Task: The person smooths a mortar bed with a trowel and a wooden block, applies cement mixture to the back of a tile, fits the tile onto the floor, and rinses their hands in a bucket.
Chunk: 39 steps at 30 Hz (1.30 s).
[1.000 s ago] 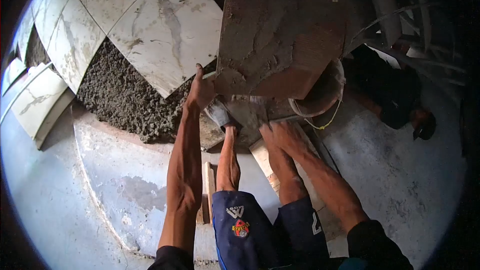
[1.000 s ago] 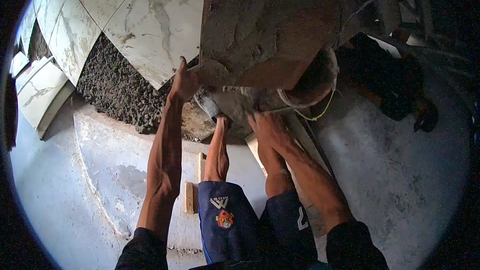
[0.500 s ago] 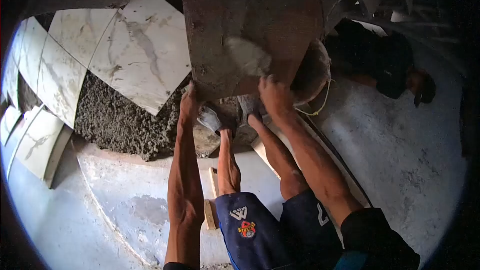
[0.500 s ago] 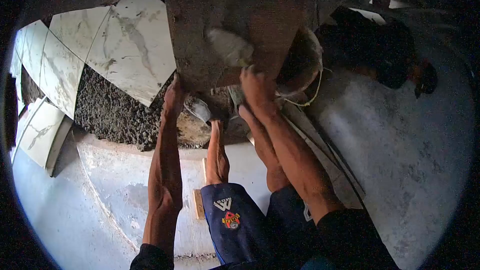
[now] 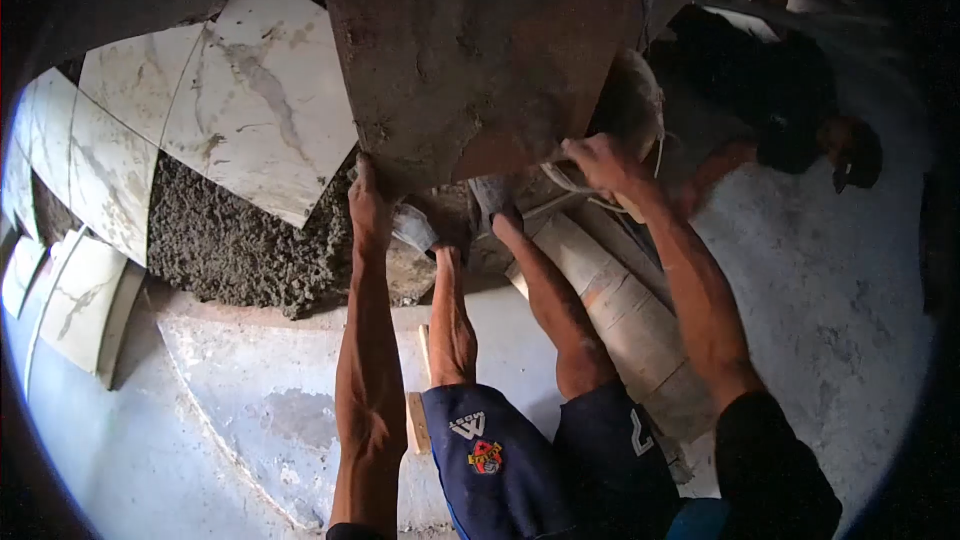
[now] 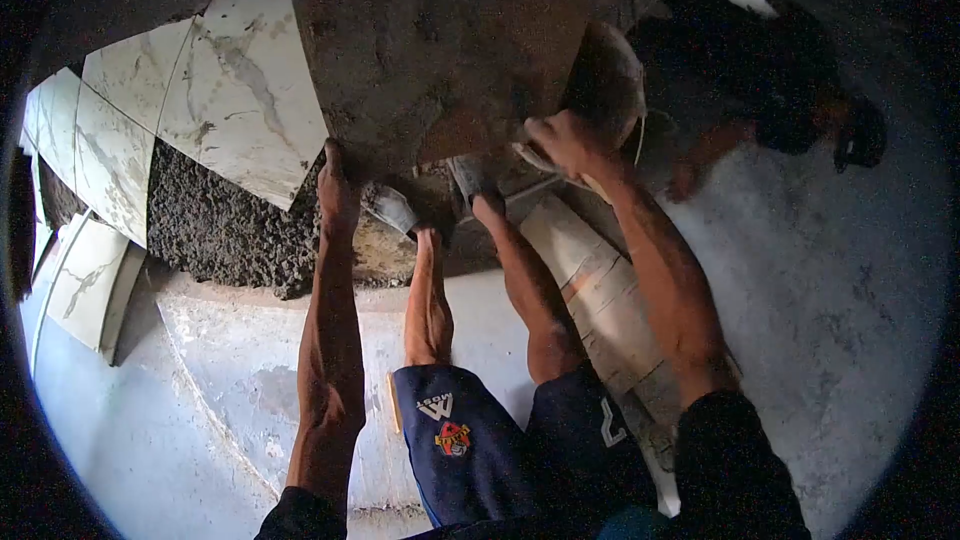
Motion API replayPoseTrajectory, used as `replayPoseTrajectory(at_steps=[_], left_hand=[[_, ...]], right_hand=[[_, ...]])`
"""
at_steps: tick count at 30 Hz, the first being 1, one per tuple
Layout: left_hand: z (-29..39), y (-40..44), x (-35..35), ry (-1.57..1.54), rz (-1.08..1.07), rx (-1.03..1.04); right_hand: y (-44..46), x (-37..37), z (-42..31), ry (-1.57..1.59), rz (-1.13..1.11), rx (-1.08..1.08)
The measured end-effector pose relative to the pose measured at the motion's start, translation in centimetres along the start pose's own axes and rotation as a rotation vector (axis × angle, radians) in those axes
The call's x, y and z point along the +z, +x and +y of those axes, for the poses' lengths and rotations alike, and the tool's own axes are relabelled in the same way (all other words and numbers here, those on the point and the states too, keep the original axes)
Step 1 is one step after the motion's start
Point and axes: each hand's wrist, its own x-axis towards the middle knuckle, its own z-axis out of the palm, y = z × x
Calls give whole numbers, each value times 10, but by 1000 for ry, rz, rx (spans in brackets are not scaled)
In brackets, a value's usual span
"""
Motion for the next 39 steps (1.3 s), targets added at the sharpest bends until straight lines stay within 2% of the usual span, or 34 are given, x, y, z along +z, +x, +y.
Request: replayPoseTrajectory(at_steps=[2,5,8,10,11,13,15,17,18,20,21,24,27,28,30,31,32,34,35,36,37,38,39], left_hand=[[-2,-2,2,-65,-6,86],[5,-4,5,-94,52,-19],[-3,1,-5,-110,-19,76],[-3,2,-4,-132,-2,60],[-6,2,-2,-156,19,40],[-5,1,1,-109,36,33],[-6,3,-2,-62,60,33],[-13,8,-8,-44,35,67],[-7,4,-1,-45,23,71],[1,-7,7,-138,14,85],[2,-6,6,-132,13,85],[-5,-3,2,-68,67,55],[-4,0,3,-17,25,114],[-6,-2,0,71,27,158],[-9,2,4,149,8,214],[-12,1,4,27,0,183],[-12,1,2,-97,0,155],[-9,4,3,-155,27,146],[-7,2,4,-112,55,120],[-6,0,2,-64,78,88],[-12,4,-4,104,30,141],[-18,8,-11,269,-10,204],[-17,6,-7,248,4,190]], right_hand=[[-9,37,24,-359,62,-551],[-30,83,43,-473,147,-507],[-41,103,60,-391,157,-513],[-54,100,55,-220,365,-487],[-49,101,56,-218,368,-476],[-30,110,56,-110,546,-216],[-28,144,74,-102,485,-182],[-68,150,56,-237,353,-170],[-77,151,59,-236,365,-170],[-87,153,65,-288,496,-325],[-84,149,59,-282,496,-324],[-55,109,23,-564,686,-260],[-22,64,44,-476,763,-191],[-18,54,56,-414,789,-103],[-19,37,73,-406,859,-111],[-22,31,79,-396,921,-121],[-24,30,84,-401,925,-124],[-24,29,91,-194,812,-240],[-19,33,95,-200,811,-234],[-12,41,95,-210,736,-338],[-5,43,98,-219,664,-444],[3,38,101,-221,664,-440],[11,34,104,-224,678,-365]])
